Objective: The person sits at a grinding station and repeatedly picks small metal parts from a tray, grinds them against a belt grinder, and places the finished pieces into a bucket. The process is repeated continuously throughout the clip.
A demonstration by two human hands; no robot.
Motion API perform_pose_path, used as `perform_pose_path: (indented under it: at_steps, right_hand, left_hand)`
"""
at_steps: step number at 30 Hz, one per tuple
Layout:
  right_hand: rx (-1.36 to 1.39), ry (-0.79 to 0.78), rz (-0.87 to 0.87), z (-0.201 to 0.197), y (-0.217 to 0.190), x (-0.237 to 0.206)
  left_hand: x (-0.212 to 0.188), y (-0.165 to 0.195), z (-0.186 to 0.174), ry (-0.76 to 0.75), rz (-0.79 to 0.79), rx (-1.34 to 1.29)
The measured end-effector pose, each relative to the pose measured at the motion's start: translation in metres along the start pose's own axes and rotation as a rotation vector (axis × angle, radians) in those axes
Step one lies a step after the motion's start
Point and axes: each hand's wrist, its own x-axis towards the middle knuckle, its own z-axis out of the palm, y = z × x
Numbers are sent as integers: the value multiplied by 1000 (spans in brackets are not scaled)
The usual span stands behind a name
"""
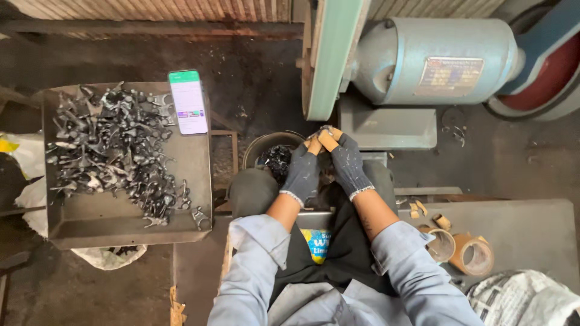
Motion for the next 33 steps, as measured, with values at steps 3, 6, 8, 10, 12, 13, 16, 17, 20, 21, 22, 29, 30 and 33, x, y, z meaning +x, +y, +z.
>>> perform_pose_path:
  at_steps: [3, 6, 8, 10, 12, 13, 16, 17, 20, 21, 22, 29, 30, 33]
  right_hand:
    - [-44, -10, 69, 10, 9, 18]
    - [-156, 43, 99, 17, 17, 32]
    - [-124, 65, 103, 17, 18, 35]
    - [-18, 57, 90, 12, 20, 33]
    - [2, 142, 95, 3, 19, 28]
    - [17, 181, 100, 0, 17, 24]
    - [69, 325, 148, -6, 6, 12]
    - [63, 250, 76, -7, 1, 8]
    - [-123, 67, -35, -8, -13, -10]
    - [-294, 51, -1, -7, -15, -18]
    - [-461, 41, 26, -5, -15, -27]
    - [-619, -11, -29, -4, -26, -68]
    - [-576, -59, -56, -9, -33, -64]
    - [-186, -278, 29, -8, -35, -44]
  left_hand:
    - [16, 9, -11, 8, 282, 562]
    - [32, 19, -24, 110, 550, 790]
    - [39, 16, -23, 196, 597, 841]
    - [41, 6, -14, 230, 592, 952]
    - [43, 0, -3, 215, 557, 1132]
    - [41, 0, 1, 166, 500, 1127]
    - [33, 20, 9, -36, 379, 1092]
    - [30, 33, 8, -141, 362, 1067]
    - [8, 60, 2, -303, 557, 1189]
    - [-3, 63, 0, -335, 652, 1265]
    - [-15, 62, -2, -355, 530, 1418]
    - [-48, 58, -5, -370, 665, 1432]
    - [-42, 61, -6, -426, 824, 1294]
    - [-15, 58, -7, -562, 180, 639]
